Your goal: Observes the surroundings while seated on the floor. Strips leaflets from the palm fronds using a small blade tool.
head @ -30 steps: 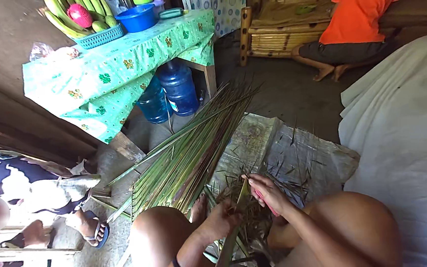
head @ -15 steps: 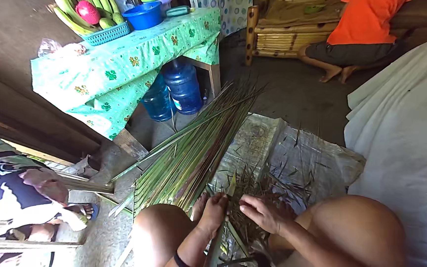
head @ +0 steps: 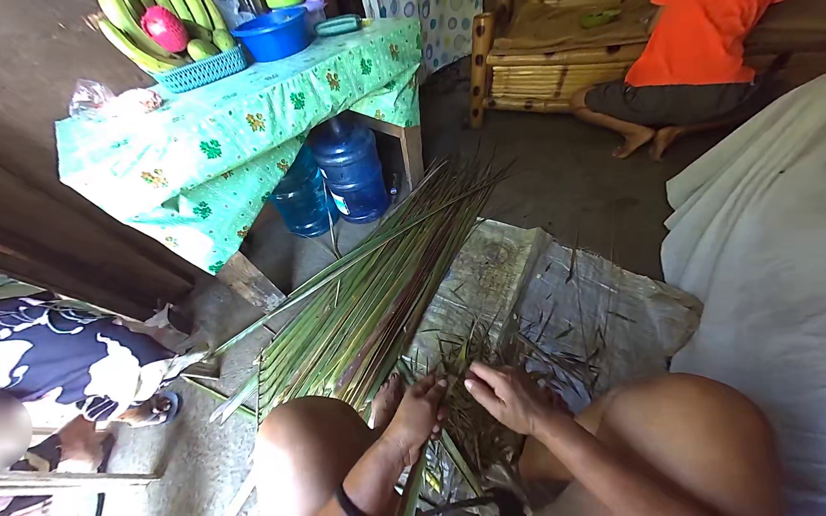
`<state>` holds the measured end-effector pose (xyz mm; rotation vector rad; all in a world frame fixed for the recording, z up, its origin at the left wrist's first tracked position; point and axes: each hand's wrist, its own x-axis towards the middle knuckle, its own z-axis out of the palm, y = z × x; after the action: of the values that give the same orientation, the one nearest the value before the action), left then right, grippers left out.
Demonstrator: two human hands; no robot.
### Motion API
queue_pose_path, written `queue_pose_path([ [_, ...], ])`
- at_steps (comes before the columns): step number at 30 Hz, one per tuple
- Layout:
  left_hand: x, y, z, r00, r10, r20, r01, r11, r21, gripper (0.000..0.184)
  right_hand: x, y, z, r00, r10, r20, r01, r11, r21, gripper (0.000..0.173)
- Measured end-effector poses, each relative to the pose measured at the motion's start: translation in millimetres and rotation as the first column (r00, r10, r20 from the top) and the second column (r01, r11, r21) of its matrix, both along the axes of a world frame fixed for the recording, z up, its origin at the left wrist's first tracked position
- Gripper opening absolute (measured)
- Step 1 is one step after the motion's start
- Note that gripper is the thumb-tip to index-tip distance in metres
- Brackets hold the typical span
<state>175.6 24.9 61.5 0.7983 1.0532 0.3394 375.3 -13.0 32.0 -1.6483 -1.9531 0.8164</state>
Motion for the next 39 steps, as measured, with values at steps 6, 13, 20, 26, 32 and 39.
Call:
queue_pose_path([
  [6,-2,0,1,1.0,0.008,0.029,-0.008,1.0,-0.015,0.02,31,19,-4,0.971,-0.237,0.03,0.238,0.971,-0.024,0.042],
  [13,0,1,1,0.999,0.016,0.028,-0.016,1.0,-0.017,0.021,-1,-2,4,0.996,0.068,-0.055,-0.068,0.998,-0.012,0.041],
  [20,-2,-1,-1,0.998,-0.011,0.064,0.013,0.999,-0.037,0.021,36,25,-4,0.972,-0.225,0.064,0.231,0.968,-0.097,0.043],
  [26,0,1,-2,0.999,0.004,0.053,-0.003,0.999,-0.034,0.021,7,2,7,0.993,0.016,-0.113,-0.029,0.993,-0.115,0.042],
  [32,0,-1,-1,0.996,-0.006,0.084,0.01,0.999,-0.044,0.021,30,21,-2,0.992,-0.085,0.09,0.095,0.989,-0.11,0.042],
  [39,0,0,3,0.998,-0.022,0.06,0.024,0.999,-0.041,0.022,40,30,-4,0.964,-0.241,0.117,0.251,0.965,-0.08,0.043],
])
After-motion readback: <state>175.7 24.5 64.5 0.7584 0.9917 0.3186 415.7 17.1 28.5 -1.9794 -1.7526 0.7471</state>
